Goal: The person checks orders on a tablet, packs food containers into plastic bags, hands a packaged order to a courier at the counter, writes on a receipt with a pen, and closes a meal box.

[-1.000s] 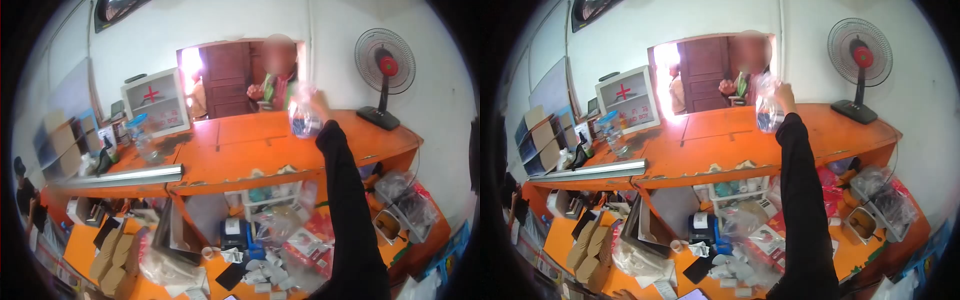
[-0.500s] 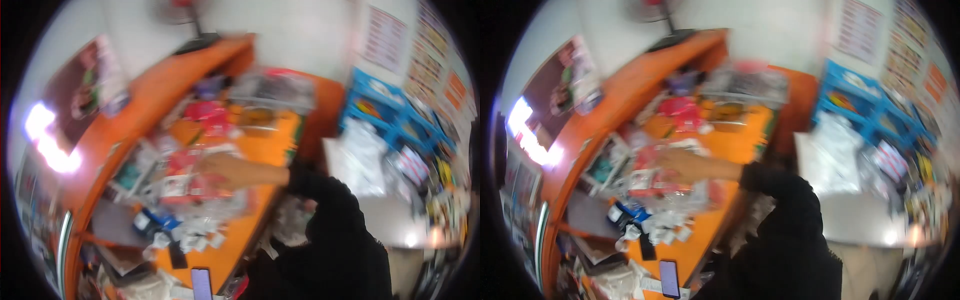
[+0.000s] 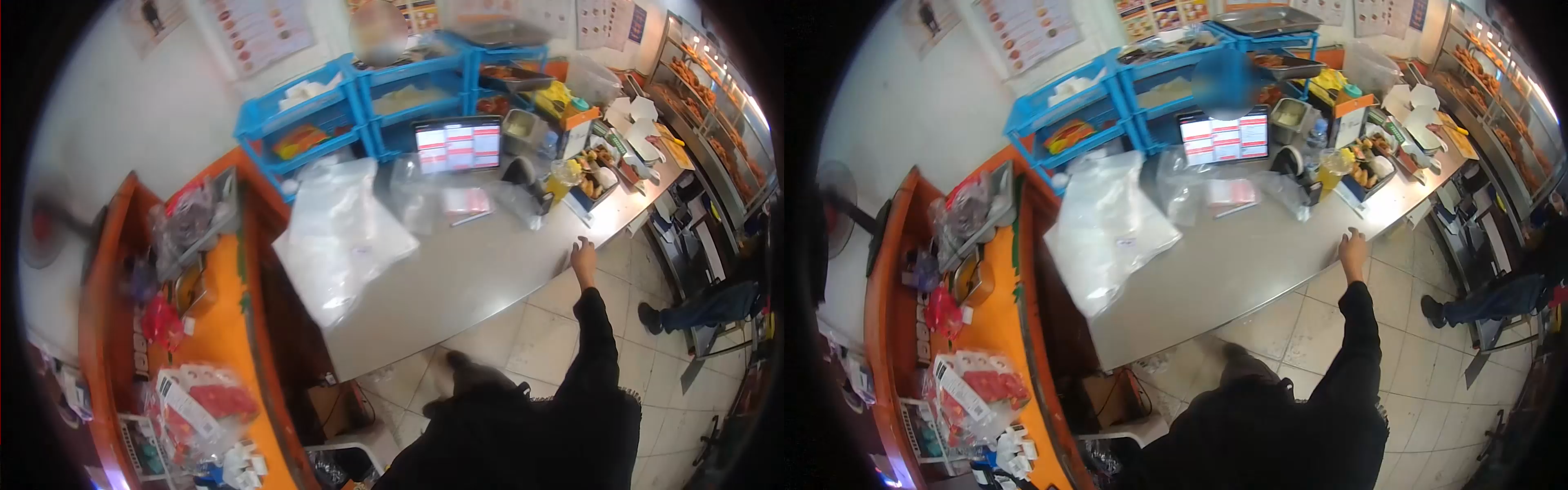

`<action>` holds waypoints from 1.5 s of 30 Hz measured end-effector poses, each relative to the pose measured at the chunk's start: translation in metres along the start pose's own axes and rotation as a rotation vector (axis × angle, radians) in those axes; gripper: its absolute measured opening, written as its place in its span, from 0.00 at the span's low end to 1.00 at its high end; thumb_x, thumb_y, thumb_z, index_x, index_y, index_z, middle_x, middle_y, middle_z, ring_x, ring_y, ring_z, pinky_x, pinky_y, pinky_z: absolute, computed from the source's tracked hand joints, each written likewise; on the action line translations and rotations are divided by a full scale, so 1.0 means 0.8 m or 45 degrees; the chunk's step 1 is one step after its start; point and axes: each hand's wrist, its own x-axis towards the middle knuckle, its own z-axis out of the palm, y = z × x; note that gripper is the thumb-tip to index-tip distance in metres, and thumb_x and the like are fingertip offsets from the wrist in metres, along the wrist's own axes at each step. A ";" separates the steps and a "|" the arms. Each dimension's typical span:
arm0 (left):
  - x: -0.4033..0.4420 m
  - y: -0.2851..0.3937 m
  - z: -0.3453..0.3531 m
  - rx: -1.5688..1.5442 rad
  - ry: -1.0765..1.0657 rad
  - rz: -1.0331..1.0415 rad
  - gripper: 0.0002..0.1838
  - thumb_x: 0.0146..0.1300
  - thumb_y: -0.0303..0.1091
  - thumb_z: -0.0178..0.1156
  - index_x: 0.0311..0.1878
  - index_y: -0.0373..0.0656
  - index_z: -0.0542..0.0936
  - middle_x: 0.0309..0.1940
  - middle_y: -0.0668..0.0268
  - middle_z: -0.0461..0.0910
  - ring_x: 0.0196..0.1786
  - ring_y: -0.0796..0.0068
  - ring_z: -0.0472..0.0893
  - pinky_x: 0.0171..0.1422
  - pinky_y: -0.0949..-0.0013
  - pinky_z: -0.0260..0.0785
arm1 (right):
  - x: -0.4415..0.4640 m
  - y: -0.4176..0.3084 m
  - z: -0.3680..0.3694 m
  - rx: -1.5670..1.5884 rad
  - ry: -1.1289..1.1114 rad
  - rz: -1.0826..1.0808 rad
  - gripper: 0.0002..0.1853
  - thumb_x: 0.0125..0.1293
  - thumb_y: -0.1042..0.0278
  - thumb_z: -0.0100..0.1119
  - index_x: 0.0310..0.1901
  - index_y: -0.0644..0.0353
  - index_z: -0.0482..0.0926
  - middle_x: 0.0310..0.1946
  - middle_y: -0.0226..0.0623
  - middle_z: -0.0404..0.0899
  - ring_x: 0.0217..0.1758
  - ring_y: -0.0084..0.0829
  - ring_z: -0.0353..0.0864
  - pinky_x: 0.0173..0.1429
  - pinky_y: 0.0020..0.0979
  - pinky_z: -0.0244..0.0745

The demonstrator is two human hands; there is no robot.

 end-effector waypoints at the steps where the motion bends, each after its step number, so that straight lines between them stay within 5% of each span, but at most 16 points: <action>1: -0.029 0.050 -0.005 -0.148 -0.060 0.000 0.15 0.62 0.38 0.49 0.43 0.35 0.70 0.39 0.57 0.71 0.46 0.63 0.71 0.52 0.65 0.63 | 0.027 0.009 0.006 -0.007 -0.017 -0.002 0.15 0.56 0.64 0.53 0.46 0.54 0.72 0.40 0.44 0.73 0.41 0.44 0.73 0.44 0.40 0.69; 5: -0.171 0.242 0.015 -0.647 -0.839 -0.099 0.15 0.62 0.38 0.49 0.42 0.34 0.70 0.39 0.57 0.71 0.45 0.64 0.72 0.52 0.66 0.63 | 0.125 0.031 0.044 -0.162 -0.038 -0.159 0.20 0.54 0.62 0.55 0.50 0.53 0.70 0.46 0.44 0.70 0.44 0.44 0.71 0.46 0.40 0.68; 11: -0.398 0.609 0.058 -1.358 -1.917 0.372 0.10 0.60 0.32 0.52 0.44 0.40 0.73 0.37 0.62 0.75 0.39 0.70 0.75 0.46 0.71 0.67 | 0.174 0.051 0.058 -0.117 -0.143 -0.664 0.07 0.51 0.72 0.49 0.32 0.62 0.74 0.28 0.41 0.70 0.35 0.38 0.72 0.39 0.36 0.69; 14: -0.529 0.730 0.044 -1.687 -2.945 0.032 0.15 0.63 0.32 0.49 0.52 0.40 0.67 0.39 0.65 0.72 0.38 0.81 0.73 0.42 0.77 0.67 | 0.182 0.056 0.040 0.099 -0.291 -0.736 0.09 0.52 0.74 0.49 0.35 0.61 0.74 0.27 0.42 0.69 0.33 0.40 0.72 0.36 0.36 0.69; 21: -0.693 0.856 0.033 -1.489 -2.898 -0.623 0.24 0.58 0.31 0.55 0.53 0.33 0.57 0.25 0.69 0.75 0.30 0.80 0.75 0.40 0.78 0.67 | 0.155 0.067 -0.030 0.187 -0.965 -0.859 0.07 0.54 0.74 0.49 0.33 0.62 0.76 0.27 0.44 0.72 0.32 0.40 0.74 0.36 0.36 0.70; 23: -0.718 0.836 0.046 -1.519 -2.551 0.008 0.21 0.56 0.28 0.56 0.50 0.32 0.60 0.28 0.67 0.75 0.32 0.77 0.76 0.40 0.75 0.68 | 0.155 0.068 -0.061 0.440 -1.201 -0.774 0.08 0.54 0.71 0.52 0.34 0.64 0.77 0.29 0.44 0.74 0.31 0.40 0.75 0.35 0.36 0.70; 25: -0.703 0.834 0.045 -1.534 -2.131 0.502 0.18 0.55 0.26 0.56 0.48 0.34 0.63 0.32 0.64 0.76 0.35 0.75 0.77 0.40 0.73 0.69 | 0.168 0.076 -0.061 0.485 -1.157 -0.748 0.15 0.51 0.68 0.58 0.41 0.65 0.75 0.31 0.43 0.74 0.31 0.39 0.76 0.32 0.35 0.71; 27: -0.666 0.841 0.027 -1.337 -2.807 -0.495 0.15 0.54 0.24 0.54 0.46 0.38 0.69 0.39 0.61 0.75 0.40 0.74 0.75 0.43 0.73 0.68 | 0.185 0.075 -0.043 0.529 -0.639 -0.393 0.24 0.46 0.72 0.63 0.48 0.60 0.71 0.37 0.41 0.74 0.29 0.34 0.75 0.34 0.30 0.72; 28: -0.661 0.839 0.024 -1.334 -2.801 -0.502 0.15 0.54 0.24 0.54 0.46 0.38 0.69 0.39 0.61 0.75 0.40 0.74 0.75 0.43 0.73 0.68 | 0.194 0.062 -0.038 0.757 -0.594 -0.273 0.32 0.45 0.72 0.64 0.54 0.61 0.63 0.41 0.43 0.71 0.30 0.35 0.75 0.34 0.30 0.72; 30: -0.652 0.838 0.019 -1.254 -2.613 0.137 0.15 0.54 0.23 0.52 0.47 0.42 0.72 0.44 0.62 0.74 0.44 0.76 0.73 0.45 0.73 0.67 | 0.207 0.029 -0.025 1.075 -0.597 -0.136 0.42 0.43 0.74 0.66 0.60 0.62 0.54 0.48 0.47 0.66 0.34 0.37 0.75 0.38 0.30 0.72; 31: -0.650 0.829 0.016 -1.254 -2.606 0.132 0.15 0.54 0.23 0.52 0.47 0.42 0.72 0.44 0.62 0.74 0.44 0.76 0.73 0.45 0.73 0.67 | 0.210 0.017 -0.013 1.170 -0.649 -0.122 0.43 0.43 0.75 0.65 0.61 0.62 0.51 0.51 0.49 0.64 0.38 0.39 0.75 0.42 0.31 0.72; 35: -0.613 0.769 -0.017 -1.426 -3.002 0.238 0.16 0.55 0.21 0.49 0.49 0.41 0.73 0.43 0.64 0.74 0.43 0.76 0.72 0.47 0.74 0.65 | 0.220 -0.015 0.027 0.897 -0.219 -0.567 0.41 0.45 0.77 0.62 0.62 0.61 0.51 0.52 0.50 0.62 0.46 0.42 0.71 0.50 0.34 0.68; 37: -0.578 0.749 -0.030 -1.395 -2.965 0.268 0.18 0.53 0.21 0.51 0.49 0.45 0.74 0.35 0.64 0.75 0.30 0.76 0.69 0.37 0.76 0.63 | 0.226 -0.023 0.019 1.043 -0.511 -0.427 0.37 0.48 0.75 0.59 0.61 0.59 0.54 0.50 0.50 0.65 0.49 0.44 0.68 0.52 0.37 0.64; 38: -0.571 0.732 -0.025 -1.395 -2.956 0.256 0.18 0.53 0.21 0.51 0.49 0.45 0.74 0.35 0.64 0.75 0.30 0.76 0.69 0.37 0.76 0.63 | 0.229 -0.016 0.001 0.490 -0.152 -0.565 0.28 0.49 0.72 0.58 0.55 0.57 0.65 0.44 0.44 0.70 0.44 0.42 0.70 0.48 0.38 0.63; 40: -0.558 0.705 -0.014 -1.533 -2.467 0.206 0.20 0.53 0.21 0.51 0.51 0.46 0.73 0.38 0.65 0.73 0.29 0.78 0.67 0.35 0.77 0.62 | 0.225 0.006 -0.003 0.286 -0.076 -0.508 0.24 0.48 0.71 0.58 0.50 0.56 0.69 0.40 0.39 0.71 0.42 0.40 0.70 0.47 0.38 0.63; 45: -0.534 0.731 0.005 -1.270 -2.598 0.360 0.24 0.53 0.22 0.51 0.56 0.49 0.69 0.46 0.62 0.68 0.35 0.72 0.69 0.39 0.74 0.63 | 0.225 0.094 0.013 -0.012 0.013 -0.442 0.16 0.46 0.72 0.58 0.40 0.55 0.75 0.34 0.32 0.73 0.37 0.37 0.70 0.42 0.37 0.64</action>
